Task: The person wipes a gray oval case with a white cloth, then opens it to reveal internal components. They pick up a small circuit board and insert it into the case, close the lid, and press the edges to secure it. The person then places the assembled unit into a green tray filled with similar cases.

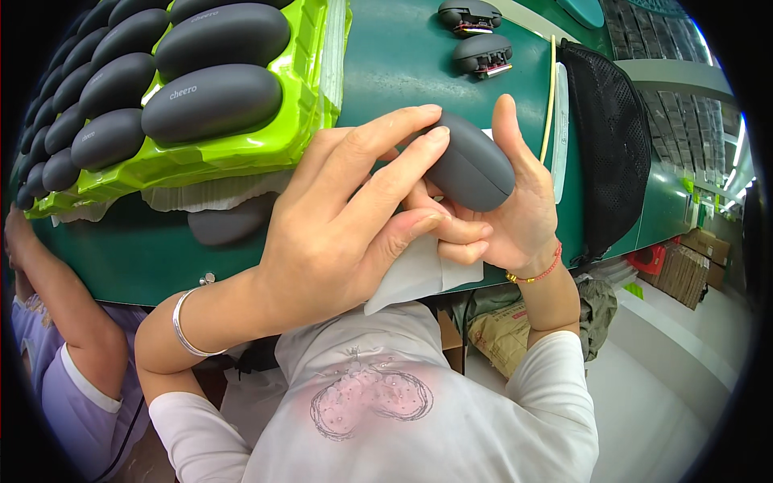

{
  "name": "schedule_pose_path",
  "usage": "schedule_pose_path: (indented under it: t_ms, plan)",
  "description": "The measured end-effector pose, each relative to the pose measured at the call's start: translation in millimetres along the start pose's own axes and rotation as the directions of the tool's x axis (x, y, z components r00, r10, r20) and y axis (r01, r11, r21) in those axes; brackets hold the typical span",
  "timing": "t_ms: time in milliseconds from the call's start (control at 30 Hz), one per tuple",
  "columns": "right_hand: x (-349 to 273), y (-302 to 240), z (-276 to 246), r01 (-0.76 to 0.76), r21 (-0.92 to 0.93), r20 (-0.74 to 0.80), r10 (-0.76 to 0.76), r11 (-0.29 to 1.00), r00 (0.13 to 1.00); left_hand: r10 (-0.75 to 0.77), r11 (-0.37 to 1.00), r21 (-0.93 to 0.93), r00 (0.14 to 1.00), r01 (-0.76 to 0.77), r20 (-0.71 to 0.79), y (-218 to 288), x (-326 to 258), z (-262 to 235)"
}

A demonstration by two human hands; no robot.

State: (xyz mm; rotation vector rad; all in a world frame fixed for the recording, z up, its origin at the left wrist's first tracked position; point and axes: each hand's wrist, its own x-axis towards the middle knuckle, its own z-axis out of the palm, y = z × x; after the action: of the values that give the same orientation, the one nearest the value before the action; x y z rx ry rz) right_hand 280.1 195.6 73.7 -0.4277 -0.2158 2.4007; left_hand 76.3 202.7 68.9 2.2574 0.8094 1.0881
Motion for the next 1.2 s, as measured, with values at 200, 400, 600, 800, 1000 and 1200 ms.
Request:
schedule_pose_path:
  t_ms: [200,400,600,800,1000,1200]
  plan:
    - [0.2,0.5,0.9,0.0,-0.018,-0.012,0.0,1.0,1.0,-0.018,1.0,-0.002,1.0,0.018,0.014,1.8,0.0,-1.5]
    - [0.8,0.7,-2.2,0.021,-0.047,0.017,-0.02,0.999,1.0,-0.007,0.999,-0.039,1.0,0.008,0.027,0.8,0.7,-1.2]
    - [2.6,11.6,14.8,0.12,-0.374,-0.175,-0.198,0.919,0.964,-0.042,0.998,-0.047,0.999,0.041,-0.007,3.6,1.7,-2.0]
    - [-1.0,13.3,17.8,0.24,-0.629,-0.121,-0.398,0.739,0.91,-0.03,0.992,-0.127,0.989,0.012,-0.144,0.2,0.3,1.8]
    - [-2.0,8.6,19.7,0.282,-0.601,-0.095,-0.417,0.748,0.904,-0.209,0.945,-0.289,0.964,0.156,-0.163,6.0,-2.4,-1.4]
    - [-4.6,5.8,16.7,0.329,-0.575,-0.047,-0.432,0.749,0.901,-0.252,0.939,-0.275,0.957,0.205,-0.147,7.4,-0.4,-0.7]
